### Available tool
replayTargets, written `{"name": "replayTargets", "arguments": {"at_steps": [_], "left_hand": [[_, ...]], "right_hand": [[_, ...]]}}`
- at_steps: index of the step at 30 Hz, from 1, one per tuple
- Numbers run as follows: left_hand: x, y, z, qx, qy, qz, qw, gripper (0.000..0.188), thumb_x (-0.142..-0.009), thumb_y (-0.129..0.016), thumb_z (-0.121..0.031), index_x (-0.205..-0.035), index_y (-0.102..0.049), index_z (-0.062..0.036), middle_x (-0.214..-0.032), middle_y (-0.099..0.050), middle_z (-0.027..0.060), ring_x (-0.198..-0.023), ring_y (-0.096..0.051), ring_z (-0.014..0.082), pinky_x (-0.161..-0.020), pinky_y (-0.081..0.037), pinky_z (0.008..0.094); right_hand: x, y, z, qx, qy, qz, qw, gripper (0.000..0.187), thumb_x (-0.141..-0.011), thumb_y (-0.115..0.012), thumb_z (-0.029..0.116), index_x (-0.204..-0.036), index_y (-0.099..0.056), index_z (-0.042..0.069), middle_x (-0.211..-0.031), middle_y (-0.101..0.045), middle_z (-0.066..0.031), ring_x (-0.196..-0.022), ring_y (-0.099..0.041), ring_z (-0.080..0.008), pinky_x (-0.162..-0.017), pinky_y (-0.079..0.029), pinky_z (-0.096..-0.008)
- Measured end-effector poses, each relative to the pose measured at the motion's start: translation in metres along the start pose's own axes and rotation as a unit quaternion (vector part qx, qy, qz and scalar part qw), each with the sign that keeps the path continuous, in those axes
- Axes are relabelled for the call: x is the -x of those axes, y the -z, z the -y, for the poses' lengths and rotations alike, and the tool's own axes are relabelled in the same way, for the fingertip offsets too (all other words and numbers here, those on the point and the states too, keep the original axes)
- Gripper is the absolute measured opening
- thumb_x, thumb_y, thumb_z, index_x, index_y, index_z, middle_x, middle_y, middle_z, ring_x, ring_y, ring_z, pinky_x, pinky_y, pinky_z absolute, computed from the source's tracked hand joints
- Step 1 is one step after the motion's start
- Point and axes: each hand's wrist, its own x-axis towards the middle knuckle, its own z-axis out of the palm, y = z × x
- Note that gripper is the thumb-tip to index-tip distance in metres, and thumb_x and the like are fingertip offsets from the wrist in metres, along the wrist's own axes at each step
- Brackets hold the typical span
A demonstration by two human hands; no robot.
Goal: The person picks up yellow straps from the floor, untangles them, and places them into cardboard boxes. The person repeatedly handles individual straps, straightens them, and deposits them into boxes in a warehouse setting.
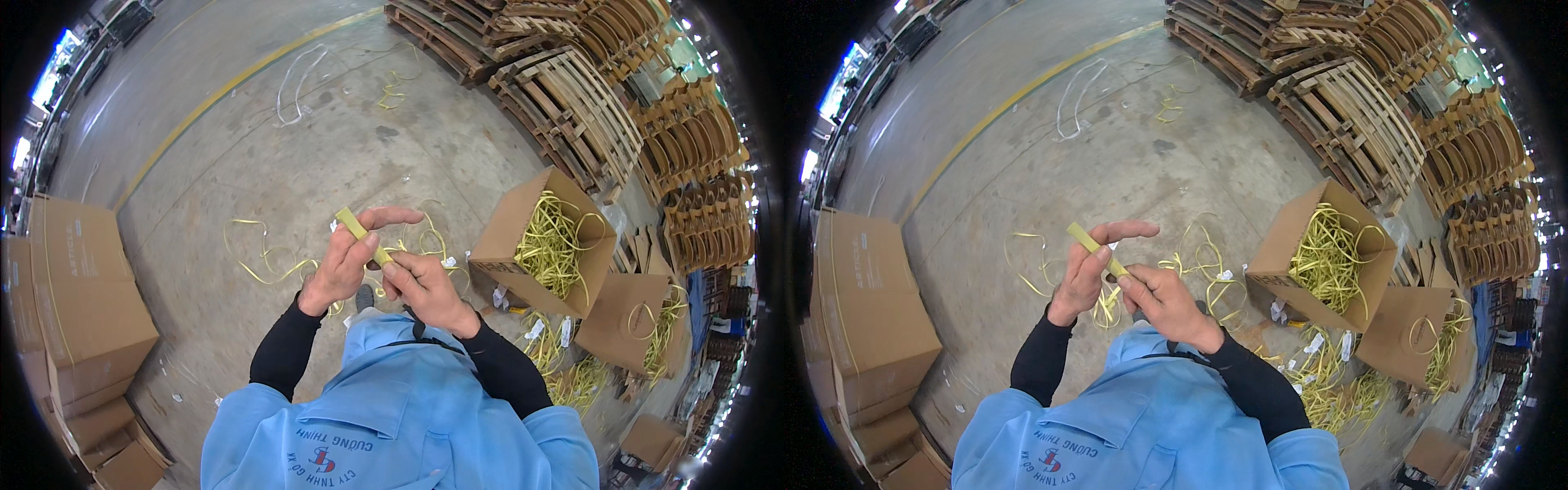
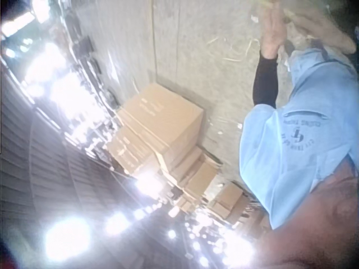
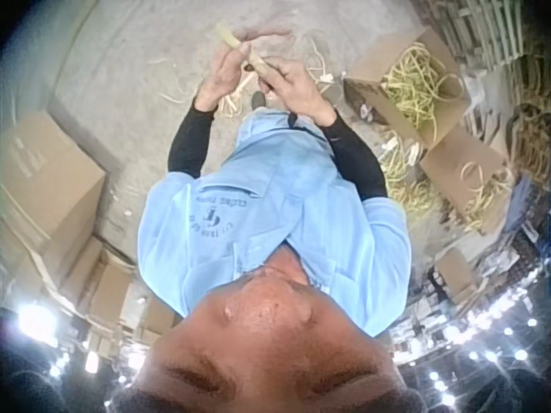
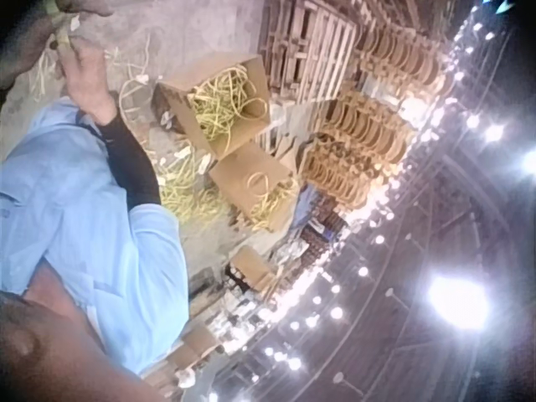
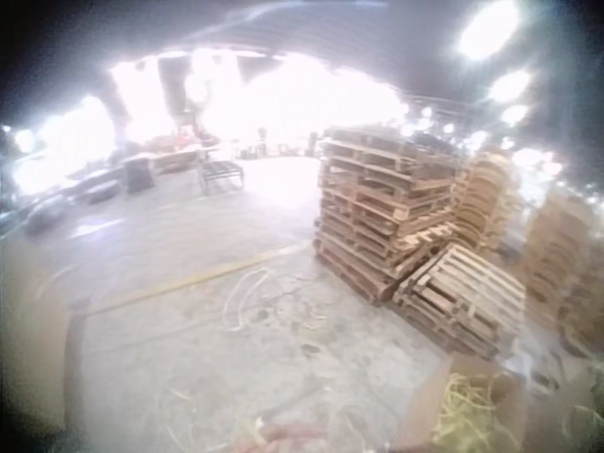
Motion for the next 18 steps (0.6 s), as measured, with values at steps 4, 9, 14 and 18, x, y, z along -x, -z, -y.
{"name": "replayTargets", "arguments": {"at_steps": [4, 9, 14, 18], "left_hand": [[-0.005, -0.006, 0.0, -0.032, -0.037, 0.009, 0.999, 0.057, -0.102, -0.034, -0.041, -0.121, -0.059, 0.0067, -0.121, -0.066, 0.0184, -0.122, -0.056, 0.0306, -0.104, -0.041, 0.0452], [-0.009, -0.012, 0.001, -0.028, -0.068, 0.035, 0.997, 0.054, -0.103, -0.035, -0.039, -0.119, -0.063, 0.0031, -0.124, -0.065, 0.0137, -0.128, -0.049, 0.0316, -0.105, -0.041, 0.0441], [-0.013, -0.011, -0.002, -0.106, -0.094, 0.073, 0.987, 0.05, -0.104, -0.033, -0.035, -0.119, -0.064, 0.0012, -0.124, -0.066, 0.0119, -0.125, -0.052, 0.0333, -0.105, -0.041, 0.0463], [-0.014, -0.01, -0.004, -0.114, -0.07, 0.103, 0.986, 0.057, -0.103, -0.031, -0.042, -0.119, -0.064, 0.0015, -0.121, -0.067, 0.0146, -0.125, -0.053, 0.0331, -0.109, -0.036, 0.0476]], "right_hand": [[-0.004, -0.009, -0.001, 0.035, 0.184, -0.14, 0.972, 0.022, -0.101, -0.052, 0.015, -0.109, -0.06, -0.003, -0.073, -0.063, -0.0089, -0.058, -0.057, -0.0152, -0.056, -0.048, -0.0297], [0.005, -0.008, -0.006, -0.133, 0.114, -0.119, 0.977, 0.02, -0.101, -0.053, 0.015, -0.106, -0.061, -0.003, -0.073, -0.064, -0.0089, -0.059, -0.061, -0.0151, -0.056, -0.05, -0.0297], [0.01, 0.003, -0.006, -0.078, 0.11, -0.052, 0.99, 0.021, -0.102, -0.051, 0.017, -0.099, -0.063, -0.001, -0.066, -0.062, -0.0043, -0.055, -0.057, -0.0098, -0.05, -0.046, -0.025], [0.016, 0.018, 0.002, -0.179, 0.012, 0.045, 0.983, 0.027, -0.104, -0.049, 0.021, -0.096, -0.063, 0.0, -0.064, -0.06, -0.0029, -0.053, -0.055, -0.0086, -0.048, -0.043, -0.0239]]}}
